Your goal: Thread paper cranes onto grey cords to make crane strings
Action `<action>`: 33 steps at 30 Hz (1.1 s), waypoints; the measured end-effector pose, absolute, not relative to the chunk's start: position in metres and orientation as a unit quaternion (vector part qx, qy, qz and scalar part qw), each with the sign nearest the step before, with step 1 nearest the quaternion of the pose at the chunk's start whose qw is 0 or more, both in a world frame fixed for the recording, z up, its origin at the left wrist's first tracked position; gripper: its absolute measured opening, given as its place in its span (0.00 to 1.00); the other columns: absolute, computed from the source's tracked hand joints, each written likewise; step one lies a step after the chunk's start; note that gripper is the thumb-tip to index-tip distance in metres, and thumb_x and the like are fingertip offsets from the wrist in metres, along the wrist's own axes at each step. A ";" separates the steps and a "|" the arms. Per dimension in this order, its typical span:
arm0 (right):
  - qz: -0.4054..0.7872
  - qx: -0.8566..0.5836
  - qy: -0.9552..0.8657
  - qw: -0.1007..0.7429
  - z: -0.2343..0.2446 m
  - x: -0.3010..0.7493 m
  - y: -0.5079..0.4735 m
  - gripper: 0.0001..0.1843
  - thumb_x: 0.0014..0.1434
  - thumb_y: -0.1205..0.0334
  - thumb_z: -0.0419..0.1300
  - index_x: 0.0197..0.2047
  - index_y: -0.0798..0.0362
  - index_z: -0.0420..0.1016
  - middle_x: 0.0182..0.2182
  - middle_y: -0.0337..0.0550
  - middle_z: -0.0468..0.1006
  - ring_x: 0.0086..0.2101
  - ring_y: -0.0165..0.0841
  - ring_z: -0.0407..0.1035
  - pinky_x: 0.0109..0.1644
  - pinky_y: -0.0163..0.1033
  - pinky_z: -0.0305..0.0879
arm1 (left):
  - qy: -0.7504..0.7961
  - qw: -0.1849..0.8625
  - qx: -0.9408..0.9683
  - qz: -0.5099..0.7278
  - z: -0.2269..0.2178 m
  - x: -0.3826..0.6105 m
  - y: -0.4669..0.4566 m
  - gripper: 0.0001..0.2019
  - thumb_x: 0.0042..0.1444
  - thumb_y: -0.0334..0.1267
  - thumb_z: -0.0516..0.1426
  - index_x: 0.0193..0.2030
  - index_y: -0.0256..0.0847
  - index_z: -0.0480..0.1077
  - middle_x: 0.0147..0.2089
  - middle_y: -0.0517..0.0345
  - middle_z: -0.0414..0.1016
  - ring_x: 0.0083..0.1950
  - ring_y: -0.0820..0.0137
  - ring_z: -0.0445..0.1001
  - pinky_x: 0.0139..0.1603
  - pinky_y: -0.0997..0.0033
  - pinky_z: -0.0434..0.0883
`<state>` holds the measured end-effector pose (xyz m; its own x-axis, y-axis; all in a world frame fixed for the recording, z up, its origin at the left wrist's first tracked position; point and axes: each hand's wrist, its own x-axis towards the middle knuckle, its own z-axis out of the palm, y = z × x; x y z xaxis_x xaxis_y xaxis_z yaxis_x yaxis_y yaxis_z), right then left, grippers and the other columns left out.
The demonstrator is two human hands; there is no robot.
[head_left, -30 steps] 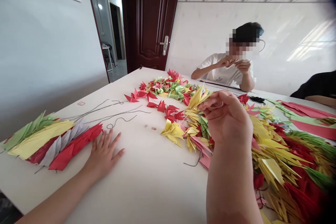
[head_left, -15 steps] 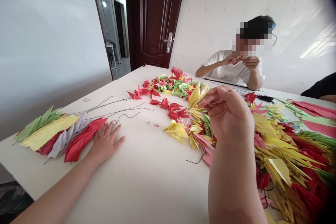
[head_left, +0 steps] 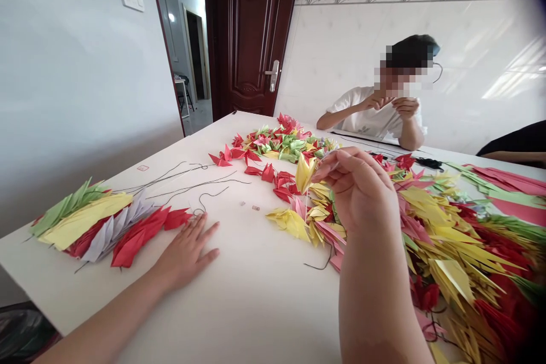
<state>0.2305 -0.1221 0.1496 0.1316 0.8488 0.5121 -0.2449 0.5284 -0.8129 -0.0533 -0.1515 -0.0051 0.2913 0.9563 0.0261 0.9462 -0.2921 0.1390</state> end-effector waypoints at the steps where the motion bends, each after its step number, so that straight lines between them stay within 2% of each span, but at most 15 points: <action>1: 0.395 -0.285 -0.532 0.692 0.150 0.230 -0.122 0.08 0.50 0.60 0.59 0.23 0.53 0.70 0.18 0.37 0.72 0.20 0.27 0.68 0.26 0.34 0.67 | 0.582 0.048 0.810 0.056 -0.005 -0.052 -0.154 0.30 0.57 0.56 0.42 0.64 0.49 0.48 0.68 0.51 0.41 0.67 0.57 0.46 0.62 0.53 0.53; 6: 0.403 -0.290 -0.539 0.680 0.148 0.228 -0.121 0.08 0.51 0.62 0.57 0.23 0.54 0.71 0.19 0.37 0.72 0.21 0.27 0.68 0.27 0.33 0.66 | 0.570 0.045 0.818 0.060 -0.009 -0.056 -0.154 0.28 0.57 0.56 0.42 0.64 0.52 0.47 0.68 0.54 0.42 0.67 0.58 0.47 0.61 0.54 0.54; 11: 0.407 -0.294 -0.550 0.668 0.148 0.226 -0.122 0.08 0.51 0.62 0.57 0.22 0.54 0.71 0.20 0.37 0.72 0.21 0.27 0.68 0.27 0.34 0.66 | 0.584 0.039 0.809 0.059 -0.006 -0.056 -0.142 0.28 0.59 0.54 0.40 0.64 0.50 0.48 0.68 0.55 0.45 0.67 0.60 0.47 0.61 0.55 0.54; 13: 0.404 -0.295 -0.553 0.666 0.148 0.225 -0.124 0.08 0.51 0.62 0.58 0.23 0.54 0.71 0.20 0.37 0.72 0.22 0.27 0.68 0.27 0.34 0.66 | 0.593 0.035 0.802 0.059 -0.003 -0.055 -0.142 0.28 0.59 0.54 0.40 0.64 0.48 0.48 0.68 0.53 0.43 0.67 0.59 0.46 0.61 0.54 0.54; 17: 0.399 -0.302 -0.566 0.655 0.150 0.226 -0.126 0.07 0.51 0.61 0.58 0.24 0.53 0.71 0.20 0.37 0.72 0.22 0.27 0.67 0.27 0.34 0.66 | 0.585 -0.029 0.806 0.081 -0.006 -0.063 -0.154 0.28 0.58 0.54 0.43 0.64 0.52 0.48 0.69 0.56 0.37 0.68 0.55 0.39 0.62 0.47 0.49; 19: 0.391 -0.307 -0.571 0.653 0.150 0.229 -0.127 0.07 0.51 0.61 0.57 0.24 0.53 0.70 0.20 0.37 0.72 0.22 0.26 0.67 0.28 0.34 0.66 | 0.574 -0.079 0.810 0.095 -0.012 -0.078 -0.165 0.29 0.56 0.55 0.46 0.64 0.56 0.48 0.69 0.59 0.37 0.68 0.53 0.39 0.62 0.44 0.45; 21: 0.383 -0.310 -0.573 0.655 0.150 0.232 -0.126 0.07 0.52 0.61 0.57 0.24 0.53 0.70 0.20 0.36 0.72 0.22 0.26 0.67 0.28 0.34 0.66 | 0.573 -0.112 0.804 0.110 -0.020 -0.099 -0.173 0.31 0.55 0.55 0.47 0.64 0.55 0.45 0.69 0.58 0.37 0.68 0.52 0.40 0.63 0.43 0.41; 24: 0.379 -0.310 -0.578 0.653 0.150 0.233 -0.125 0.07 0.53 0.62 0.56 0.25 0.53 0.69 0.20 0.36 0.72 0.22 0.26 0.67 0.29 0.34 0.66 | 0.583 -0.112 0.795 0.124 -0.028 -0.132 -0.179 0.30 0.56 0.52 0.46 0.65 0.52 0.44 0.70 0.58 0.35 0.67 0.52 0.42 0.63 0.47 0.44; 27: 0.383 -0.310 -0.582 0.647 0.150 0.229 -0.125 0.07 0.53 0.62 0.56 0.25 0.53 0.69 0.20 0.36 0.71 0.22 0.26 0.67 0.29 0.34 0.66 | 0.581 -0.108 0.798 0.121 -0.027 -0.150 -0.175 0.30 0.55 0.53 0.46 0.64 0.52 0.48 0.69 0.59 0.38 0.67 0.53 0.43 0.63 0.47 0.45; 30: 0.385 -0.312 -0.586 0.641 0.150 0.225 -0.127 0.07 0.53 0.61 0.56 0.25 0.53 0.69 0.20 0.36 0.71 0.23 0.26 0.67 0.28 0.34 0.65 | 0.582 -0.143 0.784 0.162 -0.011 -0.136 -0.165 0.29 0.55 0.53 0.46 0.63 0.48 0.53 0.69 0.54 0.42 0.68 0.50 0.39 0.62 0.42 0.40; 33: 0.395 -0.301 -0.590 0.637 0.149 0.221 -0.127 0.07 0.54 0.61 0.55 0.26 0.53 0.69 0.20 0.35 0.71 0.23 0.26 0.68 0.31 0.35 0.66 | 0.587 -0.124 0.768 0.225 0.015 -0.082 -0.148 0.31 0.56 0.54 0.46 0.63 0.43 0.52 0.69 0.48 0.40 0.68 0.49 0.33 0.62 0.39 0.38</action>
